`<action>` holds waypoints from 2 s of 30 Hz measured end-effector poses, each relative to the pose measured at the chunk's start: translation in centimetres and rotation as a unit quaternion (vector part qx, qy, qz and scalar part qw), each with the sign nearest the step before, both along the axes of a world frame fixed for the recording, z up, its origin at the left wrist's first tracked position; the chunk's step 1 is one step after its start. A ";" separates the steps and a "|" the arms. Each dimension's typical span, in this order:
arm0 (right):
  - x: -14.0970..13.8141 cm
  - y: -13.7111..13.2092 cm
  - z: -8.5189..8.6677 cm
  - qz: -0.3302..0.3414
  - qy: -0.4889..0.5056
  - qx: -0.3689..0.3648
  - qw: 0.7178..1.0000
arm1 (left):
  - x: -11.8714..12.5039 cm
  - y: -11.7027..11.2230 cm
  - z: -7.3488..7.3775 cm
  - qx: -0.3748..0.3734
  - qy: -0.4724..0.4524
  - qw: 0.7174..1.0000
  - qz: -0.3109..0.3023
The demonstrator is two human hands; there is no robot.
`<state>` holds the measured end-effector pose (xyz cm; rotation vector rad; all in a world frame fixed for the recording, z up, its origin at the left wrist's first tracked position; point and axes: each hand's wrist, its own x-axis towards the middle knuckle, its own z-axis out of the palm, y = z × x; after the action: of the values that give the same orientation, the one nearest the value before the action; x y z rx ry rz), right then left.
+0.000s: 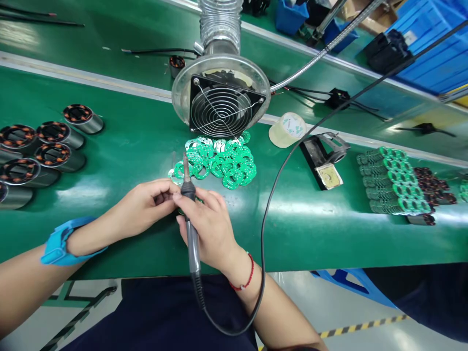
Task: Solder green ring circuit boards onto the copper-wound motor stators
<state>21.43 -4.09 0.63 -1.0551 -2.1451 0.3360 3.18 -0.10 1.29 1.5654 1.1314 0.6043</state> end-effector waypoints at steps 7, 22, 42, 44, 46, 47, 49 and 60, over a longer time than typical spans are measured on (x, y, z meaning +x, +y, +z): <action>0.0 0.1 0.1 -0.033 0.046 -0.021 0.998 | 0.0 0.1 0.1 0.037 0.008 0.998 0.041; 1.7 -2.1 -1.3 -0.125 0.234 -0.012 0.964 | 0.2 0.2 0.3 0.126 0.075 0.989 0.026; 0.2 0.1 -0.5 0.000 0.029 -0.103 0.994 | 0.4 0.0 0.1 0.220 0.125 0.967 0.013; 0.1 0.3 -0.7 0.013 0.015 -0.101 0.995 | 0.4 0.1 0.1 0.191 0.116 0.975 0.013; 0.1 0.4 -1.0 0.013 0.014 -0.099 0.995 | 0.0 0.2 0.1 0.139 0.109 0.984 0.008; 0.2 0.4 -1.0 0.011 0.014 -0.099 0.995 | -0.3 0.4 0.1 0.109 0.107 0.988 0.008; 0.5 0.4 -1.1 0.002 0.015 -0.097 0.995 | -1.5 1.1 0.2 0.062 0.115 0.991 0.028; 2.1 0.0 -1.4 -0.180 0.180 0.029 0.967 | -5.4 20.2 5.5 0.207 0.366 0.881 0.215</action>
<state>23.49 -4.04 -0.78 -1.2205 -1.5970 0.2658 -2.20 20.10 6.77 2.0015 2.0660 0.5754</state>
